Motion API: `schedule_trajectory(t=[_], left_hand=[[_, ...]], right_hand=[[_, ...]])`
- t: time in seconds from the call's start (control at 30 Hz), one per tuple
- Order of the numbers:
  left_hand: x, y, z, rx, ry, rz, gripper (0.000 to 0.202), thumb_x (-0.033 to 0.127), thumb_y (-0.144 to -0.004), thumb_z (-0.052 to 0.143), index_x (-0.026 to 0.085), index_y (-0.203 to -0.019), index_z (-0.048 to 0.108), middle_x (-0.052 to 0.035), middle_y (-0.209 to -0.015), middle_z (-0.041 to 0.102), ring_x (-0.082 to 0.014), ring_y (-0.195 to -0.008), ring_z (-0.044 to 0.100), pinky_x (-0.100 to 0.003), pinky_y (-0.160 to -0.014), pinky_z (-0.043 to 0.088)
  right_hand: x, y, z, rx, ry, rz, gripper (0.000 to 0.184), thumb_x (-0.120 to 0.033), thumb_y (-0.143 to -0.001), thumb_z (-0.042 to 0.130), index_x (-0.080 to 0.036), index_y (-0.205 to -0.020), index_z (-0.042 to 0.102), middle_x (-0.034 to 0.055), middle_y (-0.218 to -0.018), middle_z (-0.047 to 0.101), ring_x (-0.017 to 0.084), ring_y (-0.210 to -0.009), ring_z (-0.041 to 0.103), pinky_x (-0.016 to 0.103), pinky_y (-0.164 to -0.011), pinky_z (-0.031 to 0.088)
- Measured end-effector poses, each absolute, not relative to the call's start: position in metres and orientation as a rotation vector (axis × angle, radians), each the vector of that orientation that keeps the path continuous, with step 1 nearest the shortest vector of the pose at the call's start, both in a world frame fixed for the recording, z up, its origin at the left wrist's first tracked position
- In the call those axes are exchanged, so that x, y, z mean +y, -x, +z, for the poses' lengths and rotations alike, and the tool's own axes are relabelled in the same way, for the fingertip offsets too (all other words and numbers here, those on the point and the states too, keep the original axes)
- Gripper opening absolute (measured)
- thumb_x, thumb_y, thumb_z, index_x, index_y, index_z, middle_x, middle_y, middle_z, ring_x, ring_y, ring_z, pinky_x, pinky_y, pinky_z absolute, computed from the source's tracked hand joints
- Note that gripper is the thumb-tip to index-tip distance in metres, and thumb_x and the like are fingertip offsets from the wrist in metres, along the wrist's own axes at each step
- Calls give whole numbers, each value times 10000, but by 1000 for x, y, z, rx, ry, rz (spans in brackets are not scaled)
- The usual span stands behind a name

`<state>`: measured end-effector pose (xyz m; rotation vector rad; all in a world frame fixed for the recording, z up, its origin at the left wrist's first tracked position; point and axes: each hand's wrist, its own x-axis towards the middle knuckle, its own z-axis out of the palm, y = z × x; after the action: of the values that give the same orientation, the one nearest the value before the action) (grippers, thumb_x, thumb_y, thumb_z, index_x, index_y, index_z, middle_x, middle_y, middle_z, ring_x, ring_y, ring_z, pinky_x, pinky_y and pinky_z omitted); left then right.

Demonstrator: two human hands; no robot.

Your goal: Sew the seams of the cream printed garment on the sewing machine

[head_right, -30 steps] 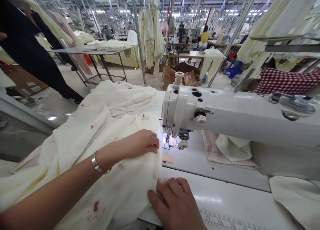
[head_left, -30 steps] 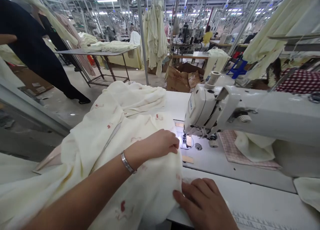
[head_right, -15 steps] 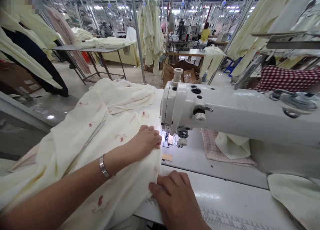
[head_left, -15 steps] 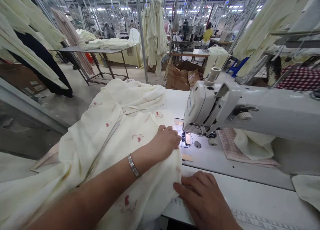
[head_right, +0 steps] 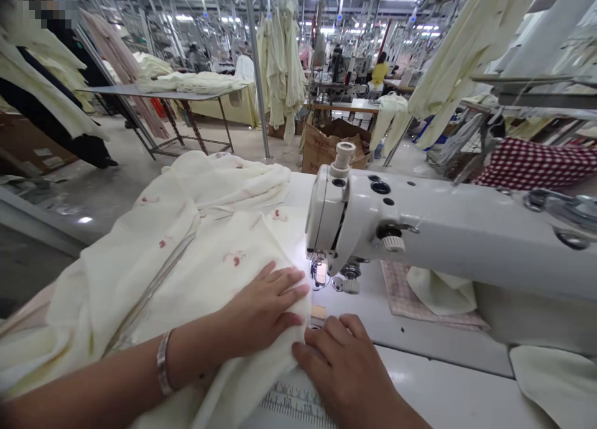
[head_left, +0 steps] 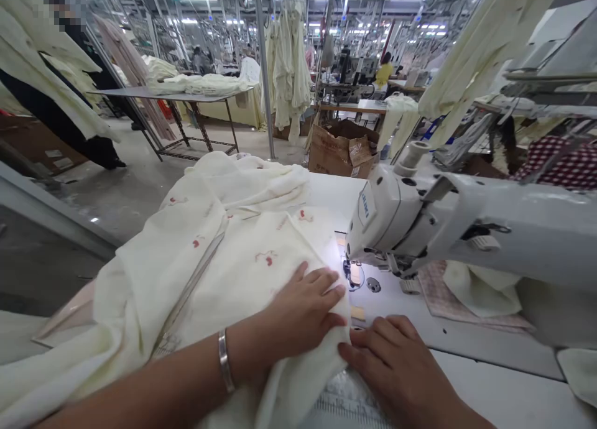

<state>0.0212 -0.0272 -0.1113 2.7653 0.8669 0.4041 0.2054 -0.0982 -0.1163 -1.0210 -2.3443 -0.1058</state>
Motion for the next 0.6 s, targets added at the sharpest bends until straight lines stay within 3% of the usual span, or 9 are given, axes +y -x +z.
schedule_trajectory(t=[0.3, 0.43, 0.5, 0.6], left_hand=[[-4, -30, -114, 813, -2795, 423, 398, 425, -917, 408, 173, -1223, 445, -106, -1296, 454, -262, -1204, 385, -534, -1003, 259], [-4, -30, -116, 817, -2821, 435, 369, 400, -929, 393, 171, -1213, 445, -112, -1301, 441, -263, -1206, 370, -537, -989, 258], [-2, -30, -116, 768, -2847, 461, 316, 375, -928, 403, 171, -1154, 489, -105, -1234, 490, -252, -1145, 416, -498, -977, 288], [1, -27, -115, 503, -2876, 464, 170, 219, -891, 445, 183, -1007, 564, -48, -1045, 582, -183, -962, 499, -362, -925, 364]], right_hand=[[-86, -214, -119, -2334, 1042, -163, 267, -141, -897, 384, -212, -874, 640, 17, -794, 656, 144, -677, 482, 333, -678, 300], [-89, -213, -122, -2296, 1115, -171, 224, -154, -888, 429, -198, -904, 648, 63, -964, 656, 176, -775, 520, 346, -692, 331], [-91, -212, -122, -2320, 1115, -209, 201, -141, -879, 452, -186, -907, 647, 73, -1051, 642, 180, -806, 529, 349, -698, 348], [-92, -213, -124, -2363, 1081, -223, 231, -112, -878, 427, -183, -903, 646, 45, -969, 664, 156, -758, 525, 337, -681, 352]])
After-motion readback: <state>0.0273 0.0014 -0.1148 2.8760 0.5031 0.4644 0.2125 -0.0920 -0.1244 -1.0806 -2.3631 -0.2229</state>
